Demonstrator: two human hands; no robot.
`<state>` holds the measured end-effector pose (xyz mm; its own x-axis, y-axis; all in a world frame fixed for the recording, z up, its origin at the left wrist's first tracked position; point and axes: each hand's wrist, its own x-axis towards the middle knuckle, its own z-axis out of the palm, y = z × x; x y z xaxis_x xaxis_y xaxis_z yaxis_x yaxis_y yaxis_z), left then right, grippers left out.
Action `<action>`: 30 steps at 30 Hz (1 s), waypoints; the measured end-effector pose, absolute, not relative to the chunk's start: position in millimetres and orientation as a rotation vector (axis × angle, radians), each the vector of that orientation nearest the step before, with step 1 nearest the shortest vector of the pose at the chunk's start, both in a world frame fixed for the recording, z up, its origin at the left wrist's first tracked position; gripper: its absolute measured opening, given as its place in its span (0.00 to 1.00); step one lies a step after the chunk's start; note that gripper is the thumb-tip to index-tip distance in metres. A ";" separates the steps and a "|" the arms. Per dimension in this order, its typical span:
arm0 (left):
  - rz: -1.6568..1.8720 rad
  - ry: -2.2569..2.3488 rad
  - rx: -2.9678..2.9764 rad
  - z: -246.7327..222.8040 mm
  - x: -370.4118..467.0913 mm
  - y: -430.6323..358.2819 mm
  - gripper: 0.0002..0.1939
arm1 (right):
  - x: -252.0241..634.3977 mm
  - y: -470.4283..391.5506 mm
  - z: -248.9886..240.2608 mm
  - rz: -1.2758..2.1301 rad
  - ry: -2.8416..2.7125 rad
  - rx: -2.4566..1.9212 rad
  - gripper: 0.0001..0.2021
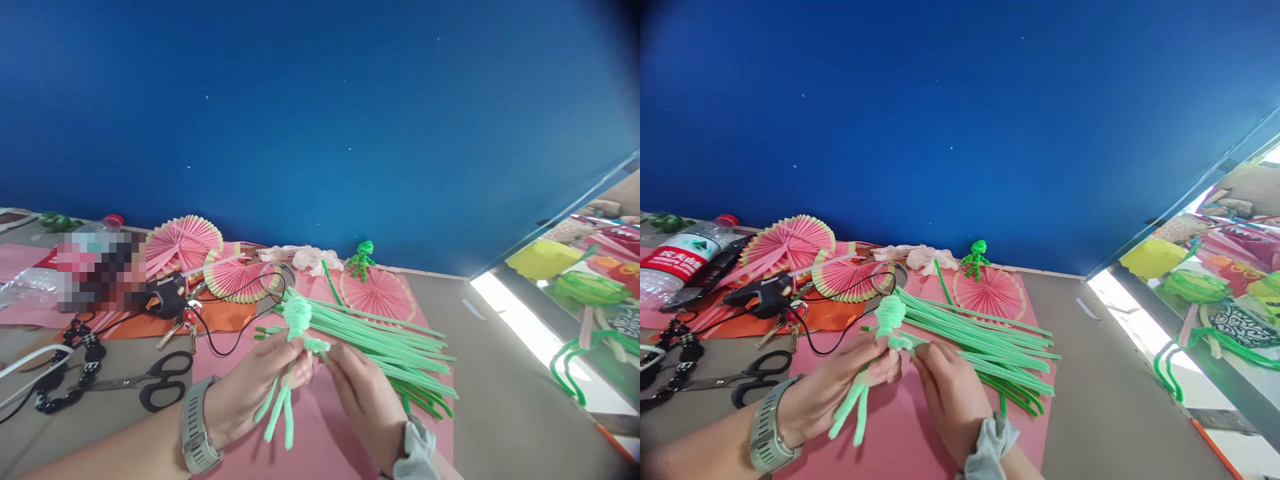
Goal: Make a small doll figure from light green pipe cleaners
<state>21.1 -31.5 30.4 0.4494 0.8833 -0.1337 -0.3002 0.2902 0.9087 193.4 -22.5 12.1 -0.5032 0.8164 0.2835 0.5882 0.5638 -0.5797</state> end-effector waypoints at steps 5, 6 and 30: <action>1.006 1.152 1.272 25.9 18.8 -29.4 0.13 | 186.7 -32.5 9.5 0.306 -2.438 -1.019 0.04; 0.988 1.232 1.359 26.1 17.6 -29.0 0.11 | 188.0 -32.8 11.0 0.283 -2.426 -1.009 0.04; 0.733 1.213 1.423 26.1 11.7 -25.3 0.13 | 196.5 -25.3 21.6 0.347 -2.293 -1.143 0.07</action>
<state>11.7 -25.3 26.1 0.2912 0.9397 -0.1792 0.2786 0.0959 0.9556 196.5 -25.3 21.6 -0.4880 0.7959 0.3584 0.6545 0.6053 -0.4531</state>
